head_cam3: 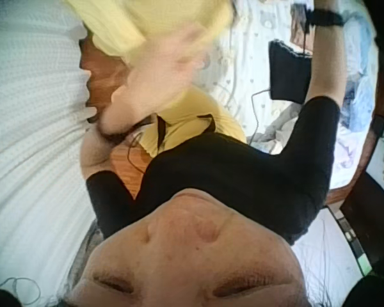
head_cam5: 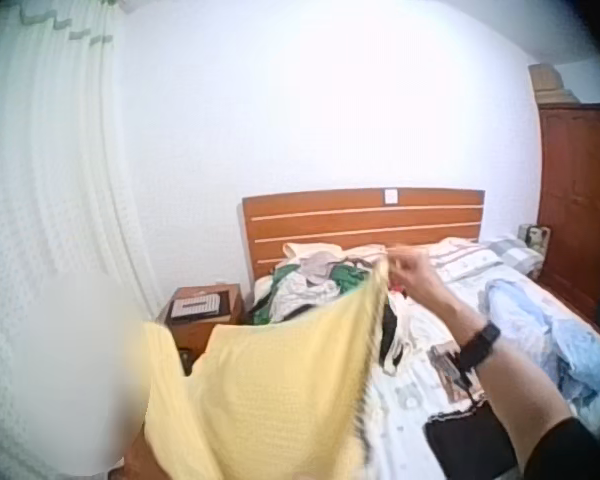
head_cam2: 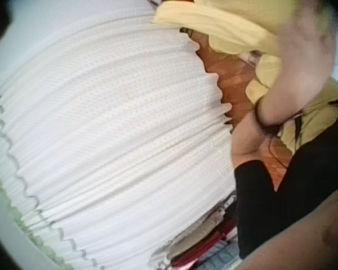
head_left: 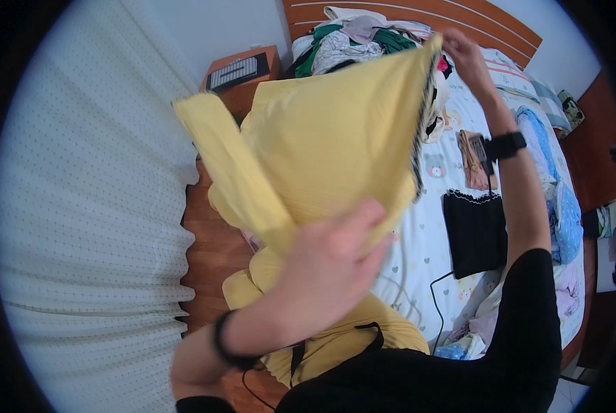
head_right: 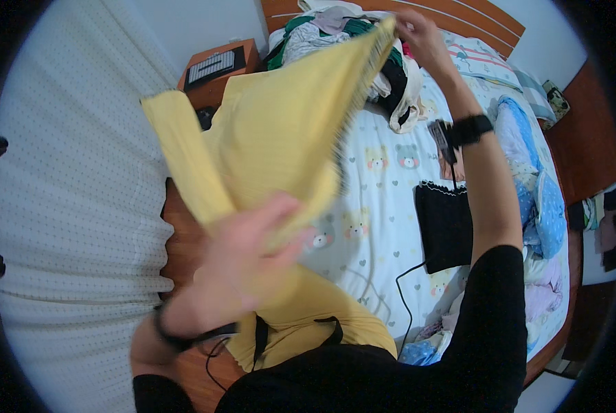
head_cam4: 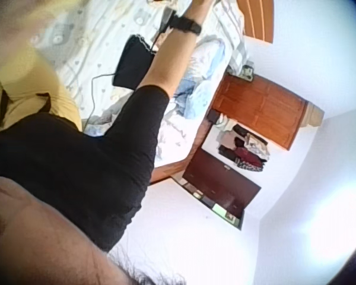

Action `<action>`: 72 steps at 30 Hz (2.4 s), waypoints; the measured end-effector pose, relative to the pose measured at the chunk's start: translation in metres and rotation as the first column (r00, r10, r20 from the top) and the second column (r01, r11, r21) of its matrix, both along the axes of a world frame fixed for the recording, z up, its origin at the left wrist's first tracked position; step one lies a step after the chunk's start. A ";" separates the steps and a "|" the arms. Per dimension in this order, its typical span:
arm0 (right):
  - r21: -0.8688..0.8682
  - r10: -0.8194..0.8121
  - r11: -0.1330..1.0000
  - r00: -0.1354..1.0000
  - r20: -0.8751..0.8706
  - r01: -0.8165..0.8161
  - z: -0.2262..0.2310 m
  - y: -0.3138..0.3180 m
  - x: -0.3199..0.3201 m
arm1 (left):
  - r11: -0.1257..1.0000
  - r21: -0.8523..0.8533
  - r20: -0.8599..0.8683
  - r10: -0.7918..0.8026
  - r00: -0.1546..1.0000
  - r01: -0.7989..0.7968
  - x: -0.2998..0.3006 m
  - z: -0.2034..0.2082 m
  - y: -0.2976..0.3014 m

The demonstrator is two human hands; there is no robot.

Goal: The person folds several garments on a bed, including a beige top, a black long-sleeved shirt, and a yellow long-sleeved shirt. They smooth and align each item before folding it into a compact rectangle and stacking them.

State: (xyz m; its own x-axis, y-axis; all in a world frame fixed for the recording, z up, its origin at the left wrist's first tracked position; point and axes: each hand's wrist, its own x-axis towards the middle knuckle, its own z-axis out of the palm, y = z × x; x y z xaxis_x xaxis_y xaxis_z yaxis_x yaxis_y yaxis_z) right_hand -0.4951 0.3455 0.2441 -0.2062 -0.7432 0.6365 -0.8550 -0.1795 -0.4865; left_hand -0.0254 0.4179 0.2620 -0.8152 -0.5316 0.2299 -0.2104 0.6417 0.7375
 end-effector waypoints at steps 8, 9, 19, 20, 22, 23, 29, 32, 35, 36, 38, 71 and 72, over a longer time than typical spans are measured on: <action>0.584 -0.479 0.773 0.833 0.277 0.250 -0.178 0.080 -0.014 | 0.941 0.328 0.221 -0.162 0.962 0.083 -0.141 -0.231 0.057; 0.549 -0.443 0.819 0.789 0.425 0.164 -0.194 0.083 -0.023 | 0.930 0.356 0.224 -0.181 0.958 0.093 -0.149 -0.247 0.067; 0.562 -0.645 0.609 0.762 -0.060 0.560 -0.358 0.094 -0.083 | 0.701 0.627 0.096 -0.503 0.859 0.341 -0.172 -0.329 0.099; 0.471 -0.613 0.684 0.789 -0.043 0.557 -0.360 0.097 -0.072 | 0.722 0.590 0.122 -0.522 0.844 0.362 -0.161 -0.334 0.097; 0.379 -0.581 0.714 0.800 -0.150 0.589 -0.352 0.104 -0.040 | 0.661 0.668 0.131 -0.556 0.821 0.341 -0.138 -0.340 0.087; 0.242 -0.548 0.786 0.822 -0.156 0.570 -0.343 0.110 -0.021 | 0.576 0.757 0.090 -0.561 0.823 0.310 -0.127 -0.342 0.072; 0.375 -0.057 0.927 0.972 0.228 -0.033 -0.296 0.184 0.187 | 0.764 0.560 0.111 0.314 0.943 -0.321 -0.018 -0.341 -0.064; 0.389 0.090 0.912 0.989 0.117 -0.129 -0.294 0.198 0.262 | 0.910 0.266 0.204 0.268 0.941 -0.317 0.030 -0.340 -0.093; 0.506 0.096 0.859 0.995 -0.004 -0.081 -0.303 0.202 0.290 | 0.963 0.183 0.219 0.157 0.963 -0.198 0.045 -0.334 -0.080; 0.591 0.109 0.802 0.994 0.001 -0.088 -0.306 0.204 0.291 | 0.986 0.051 0.215 0.146 0.966 -0.160 0.044 -0.331 -0.069; 0.684 0.138 0.719 0.990 0.028 -0.120 -0.309 0.213 0.289 | 0.989 -0.137 0.247 0.089 0.965 -0.056 0.037 -0.324 -0.048; 0.589 -0.193 0.777 0.974 -0.117 0.225 -0.363 0.233 0.133 | 0.888 -0.023 0.071 0.460 0.885 -0.459 -0.203 -0.370 -0.174; 0.589 -0.194 0.778 0.975 -0.107 0.220 -0.363 0.233 0.132 | 0.869 0.071 -0.021 0.492 0.870 -0.490 -0.203 -0.367 -0.177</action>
State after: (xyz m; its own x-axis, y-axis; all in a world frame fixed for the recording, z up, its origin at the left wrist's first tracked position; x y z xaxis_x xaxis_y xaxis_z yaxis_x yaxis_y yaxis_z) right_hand -0.3629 0.5787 -0.1191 -0.3840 -0.9186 0.0940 -0.8582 0.3174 -0.4035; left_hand -0.2286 0.2408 -0.1049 -0.4367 -0.8750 0.2089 -0.4580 0.4161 0.7856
